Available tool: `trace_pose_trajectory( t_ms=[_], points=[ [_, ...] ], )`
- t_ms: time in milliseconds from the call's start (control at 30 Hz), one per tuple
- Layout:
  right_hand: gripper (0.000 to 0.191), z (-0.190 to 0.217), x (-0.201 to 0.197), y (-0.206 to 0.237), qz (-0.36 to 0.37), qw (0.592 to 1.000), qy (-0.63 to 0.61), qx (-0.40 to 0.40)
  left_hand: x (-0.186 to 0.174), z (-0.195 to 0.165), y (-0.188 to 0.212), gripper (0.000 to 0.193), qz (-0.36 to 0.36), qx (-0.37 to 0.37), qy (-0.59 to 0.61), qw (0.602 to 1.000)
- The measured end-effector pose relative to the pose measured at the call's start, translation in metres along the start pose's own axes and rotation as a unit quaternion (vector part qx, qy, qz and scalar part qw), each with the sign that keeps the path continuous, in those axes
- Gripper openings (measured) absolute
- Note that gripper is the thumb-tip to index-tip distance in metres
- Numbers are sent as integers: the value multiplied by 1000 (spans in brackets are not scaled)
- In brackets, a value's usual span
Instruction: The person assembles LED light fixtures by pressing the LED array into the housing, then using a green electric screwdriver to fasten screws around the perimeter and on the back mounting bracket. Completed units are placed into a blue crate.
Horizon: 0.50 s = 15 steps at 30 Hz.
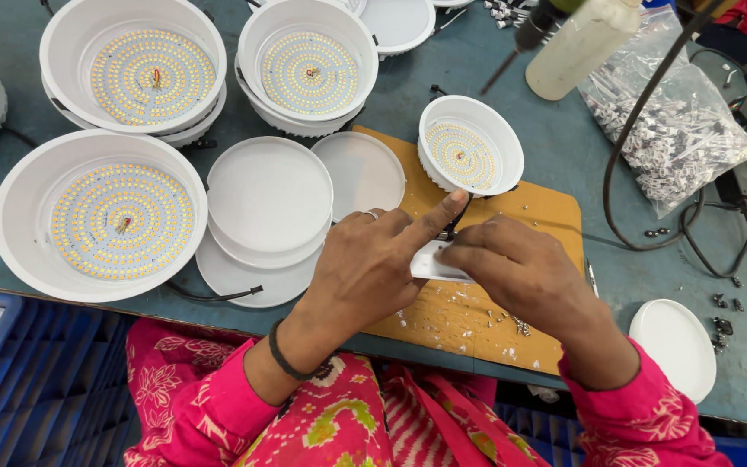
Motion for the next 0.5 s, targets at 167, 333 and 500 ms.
trace_pose_trajectory(
  t_ms=[167,333,500],
  points=[
    [15,-28,8,19,-115,948,-257,151,0,-3,7,88,3,11,13,1000],
    [10,-31,21,36,-172,871,-443,120,-7,-9,23,92,-14,46,27,998],
    [13,-37,45,46,-191,816,-524,150,-15,-5,31,91,-2,80,77,994]
  ],
)
Point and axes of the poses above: each hand's wrist, its own y-axis away from the middle knuckle, its own x-axis out of the palm, z = x × y, the point moved 7 cm from there along -y, towards the middle knuckle, and after that the axes turned 9 degrees about z, right-handed, at the moved point
